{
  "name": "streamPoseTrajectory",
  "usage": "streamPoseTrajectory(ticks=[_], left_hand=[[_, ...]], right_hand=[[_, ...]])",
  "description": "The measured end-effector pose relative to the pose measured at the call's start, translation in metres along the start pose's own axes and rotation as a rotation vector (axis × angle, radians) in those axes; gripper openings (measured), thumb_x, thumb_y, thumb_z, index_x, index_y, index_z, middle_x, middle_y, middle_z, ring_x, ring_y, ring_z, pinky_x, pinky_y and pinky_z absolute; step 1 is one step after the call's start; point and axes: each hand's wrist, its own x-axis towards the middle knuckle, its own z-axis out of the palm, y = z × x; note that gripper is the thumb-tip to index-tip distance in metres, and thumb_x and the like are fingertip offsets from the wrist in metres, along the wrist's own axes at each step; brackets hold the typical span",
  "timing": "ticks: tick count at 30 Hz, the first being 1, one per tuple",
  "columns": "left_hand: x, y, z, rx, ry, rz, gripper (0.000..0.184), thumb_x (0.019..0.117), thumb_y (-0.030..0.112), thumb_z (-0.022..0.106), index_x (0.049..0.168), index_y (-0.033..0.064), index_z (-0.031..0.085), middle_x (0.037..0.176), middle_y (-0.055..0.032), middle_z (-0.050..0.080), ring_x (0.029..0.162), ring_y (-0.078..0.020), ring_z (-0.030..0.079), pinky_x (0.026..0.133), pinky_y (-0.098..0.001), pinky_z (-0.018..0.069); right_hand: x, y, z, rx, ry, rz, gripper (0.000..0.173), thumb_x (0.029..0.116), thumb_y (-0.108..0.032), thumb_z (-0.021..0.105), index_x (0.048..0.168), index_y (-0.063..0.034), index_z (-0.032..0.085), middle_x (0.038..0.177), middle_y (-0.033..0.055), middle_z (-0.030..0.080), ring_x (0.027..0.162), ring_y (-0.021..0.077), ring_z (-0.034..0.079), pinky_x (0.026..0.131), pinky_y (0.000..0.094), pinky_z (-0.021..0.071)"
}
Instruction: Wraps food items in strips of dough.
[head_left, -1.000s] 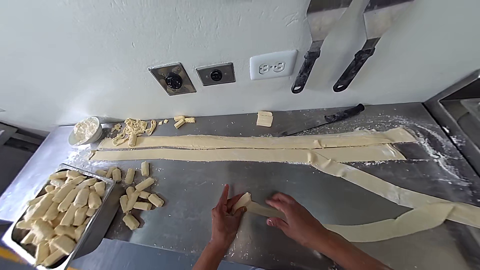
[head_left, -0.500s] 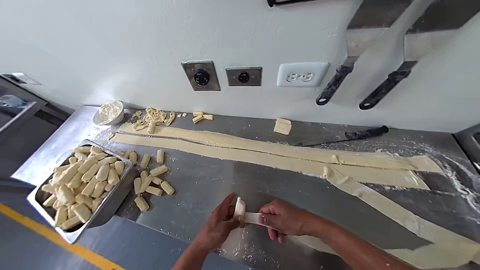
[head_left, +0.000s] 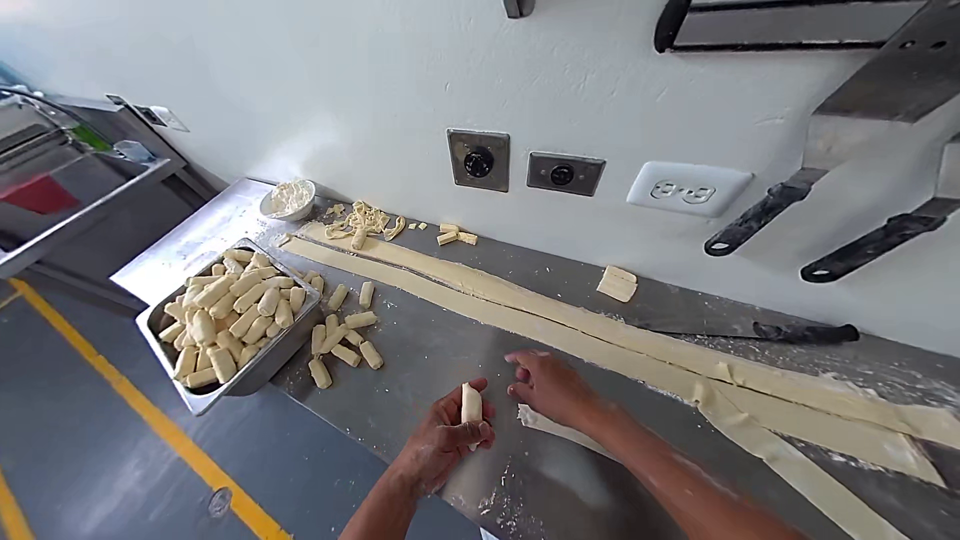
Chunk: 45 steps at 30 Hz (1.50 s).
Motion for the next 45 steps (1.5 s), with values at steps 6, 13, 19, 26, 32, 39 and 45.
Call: streamPoseTrajectory(ticks=[6,13,19,26,32,39,45], left_hand=[[0.0,-0.019,0.021,0.017,-0.007,0.049,0.037,0.086,-0.005,0.067,0.12,0.0003,0.052,0.098,-0.0032,0.071,0.091,-0.0134,0.071,0.088,-0.0333,0.059],[0.007,0.004,0.048,-0.143,0.138,-0.096,0.074,0.1061,0.055,-0.001,0.123,0.007,0.052,0.069,-0.0005,0.062,0.059,-0.0116,0.063,0.057,-0.0273,0.0566],[0.01,-0.015,0.062,-0.131,0.364,0.03,0.059,0.1111,0.044,0.009,0.124,0.003,0.049,0.066,0.0001,0.057,0.051,-0.0088,0.057,0.052,-0.025,0.0531],[0.012,-0.045,0.03,-0.099,0.397,0.067,0.062,0.1105,0.045,0.011,0.13,-0.0019,0.047,0.072,-0.0012,0.061,0.055,-0.0086,0.059,0.054,-0.0255,0.0538],[0.045,0.067,-0.092,0.375,0.967,0.215,0.037,0.1053,0.02,0.052,0.137,0.0006,0.046,0.104,-0.0113,0.06,0.087,-0.016,0.059,0.075,-0.0351,0.0517],[0.049,0.103,-0.149,1.503,0.968,0.338,0.058,0.0871,-0.004,0.071,0.14,-0.012,0.049,0.138,-0.0458,0.042,0.13,-0.0681,0.036,0.099,-0.0784,0.0352],[0.043,-0.013,-0.064,1.187,0.532,0.508,0.03,0.0979,0.01,0.062,0.122,-0.0081,0.065,0.118,-0.0268,0.067,0.11,-0.0383,0.066,0.098,-0.0536,0.053]], right_hand=[[-0.044,-0.019,0.038,-0.051,0.305,-0.634,0.103,0.0679,-0.021,0.091,0.154,0.0037,0.04,0.143,0.0245,0.057,0.135,0.0386,0.054,0.114,0.0507,0.043],[-0.048,-0.014,0.067,-0.034,0.592,-0.681,0.095,0.0776,-0.037,0.081,0.149,0.0121,0.041,0.135,0.0189,0.065,0.128,0.0277,0.061,0.112,0.0372,0.0456],[-0.048,-0.012,0.077,-0.176,0.672,-0.757,0.087,0.079,-0.04,0.076,0.146,0.0077,0.048,0.128,0.0165,0.069,0.122,0.0243,0.065,0.108,0.0325,0.0467],[-0.057,0.003,0.105,-0.096,0.527,-0.629,0.111,0.0714,-0.056,0.081,0.145,0.0186,0.043,0.141,0.0351,0.055,0.132,0.0481,0.055,0.113,0.0631,0.0389],[-0.079,0.076,0.056,-0.132,0.537,-0.108,0.033,0.0898,-0.008,0.071,0.12,0.0035,0.073,0.115,0.0244,0.071,0.109,0.0424,0.069,0.095,0.0549,0.0553],[-0.049,0.067,0.052,-0.18,0.249,0.034,0.029,0.1002,-0.016,0.061,0.121,0.0011,0.073,0.119,0.023,0.068,0.117,0.0368,0.064,0.103,0.0458,0.0504],[-0.039,0.052,0.016,0.177,0.03,0.13,0.027,0.1008,-0.019,0.06,0.11,0.0044,0.069,0.104,0.0187,0.068,0.097,0.0256,0.065,0.09,0.0408,0.0517]])
